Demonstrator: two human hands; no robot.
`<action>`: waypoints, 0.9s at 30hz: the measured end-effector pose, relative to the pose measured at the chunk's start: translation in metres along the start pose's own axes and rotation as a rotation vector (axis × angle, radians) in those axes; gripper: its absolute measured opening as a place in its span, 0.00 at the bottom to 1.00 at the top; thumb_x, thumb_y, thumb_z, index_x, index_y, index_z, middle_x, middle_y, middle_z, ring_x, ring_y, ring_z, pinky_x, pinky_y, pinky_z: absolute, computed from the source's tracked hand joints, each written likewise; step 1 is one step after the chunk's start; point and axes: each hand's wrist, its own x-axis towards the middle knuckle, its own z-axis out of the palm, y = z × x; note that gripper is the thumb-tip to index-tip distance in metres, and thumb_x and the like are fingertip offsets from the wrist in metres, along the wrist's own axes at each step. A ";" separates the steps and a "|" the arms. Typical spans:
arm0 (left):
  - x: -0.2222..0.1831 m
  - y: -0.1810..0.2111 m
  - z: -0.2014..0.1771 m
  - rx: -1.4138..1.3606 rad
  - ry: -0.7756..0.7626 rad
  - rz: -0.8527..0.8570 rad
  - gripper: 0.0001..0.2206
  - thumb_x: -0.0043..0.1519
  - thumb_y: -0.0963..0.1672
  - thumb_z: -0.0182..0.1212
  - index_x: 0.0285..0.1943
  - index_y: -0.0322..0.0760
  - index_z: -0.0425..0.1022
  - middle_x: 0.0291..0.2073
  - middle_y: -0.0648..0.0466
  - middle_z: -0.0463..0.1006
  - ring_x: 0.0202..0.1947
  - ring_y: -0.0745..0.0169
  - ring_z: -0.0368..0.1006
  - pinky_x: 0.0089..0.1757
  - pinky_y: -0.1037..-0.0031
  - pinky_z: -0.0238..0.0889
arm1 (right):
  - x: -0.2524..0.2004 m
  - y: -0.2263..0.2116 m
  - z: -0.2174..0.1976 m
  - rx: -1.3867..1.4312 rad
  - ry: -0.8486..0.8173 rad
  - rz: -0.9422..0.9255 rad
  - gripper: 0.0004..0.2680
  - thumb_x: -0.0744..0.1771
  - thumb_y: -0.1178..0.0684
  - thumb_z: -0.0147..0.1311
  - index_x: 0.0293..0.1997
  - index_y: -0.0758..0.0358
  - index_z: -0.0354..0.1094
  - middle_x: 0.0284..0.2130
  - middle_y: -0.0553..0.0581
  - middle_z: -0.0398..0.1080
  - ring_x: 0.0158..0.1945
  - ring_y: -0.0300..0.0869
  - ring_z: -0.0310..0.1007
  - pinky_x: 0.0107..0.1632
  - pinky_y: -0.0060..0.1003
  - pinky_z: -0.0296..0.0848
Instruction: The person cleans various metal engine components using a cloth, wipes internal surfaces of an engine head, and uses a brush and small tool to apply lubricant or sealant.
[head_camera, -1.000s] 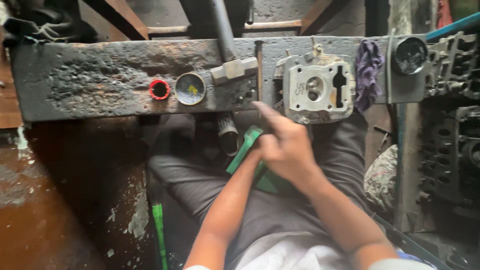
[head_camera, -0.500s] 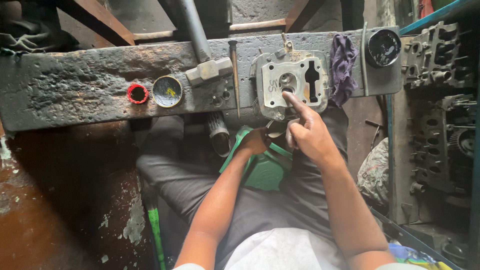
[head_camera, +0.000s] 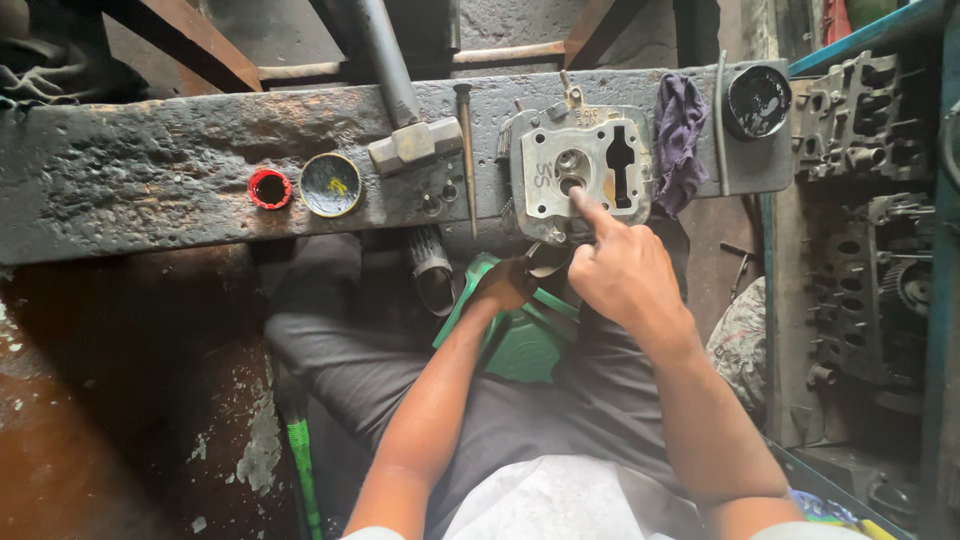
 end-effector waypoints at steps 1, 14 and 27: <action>0.001 -0.001 0.001 -0.002 -0.005 0.008 0.19 0.57 0.45 0.55 0.58 0.37 0.75 0.51 0.39 0.78 0.54 0.37 0.73 0.52 0.53 0.67 | 0.000 -0.001 -0.001 0.046 -0.045 0.016 0.26 0.59 0.57 0.45 0.68 0.48 0.64 0.23 0.75 0.71 0.31 0.67 0.74 0.46 0.56 0.72; 0.007 -0.010 0.010 0.038 0.039 0.065 0.18 0.57 0.46 0.55 0.56 0.39 0.76 0.50 0.40 0.79 0.53 0.38 0.74 0.51 0.55 0.67 | 0.012 -0.005 0.011 -0.095 0.084 -0.178 0.25 0.60 0.55 0.50 0.67 0.60 0.65 0.25 0.74 0.73 0.31 0.67 0.75 0.41 0.59 0.72; 0.007 -0.006 0.007 0.070 -0.016 0.040 0.17 0.57 0.45 0.55 0.54 0.39 0.76 0.49 0.39 0.79 0.52 0.38 0.75 0.51 0.55 0.68 | -0.005 -0.003 0.015 -0.188 0.168 -0.013 0.21 0.61 0.55 0.50 0.62 0.54 0.69 0.24 0.71 0.74 0.30 0.64 0.76 0.39 0.57 0.75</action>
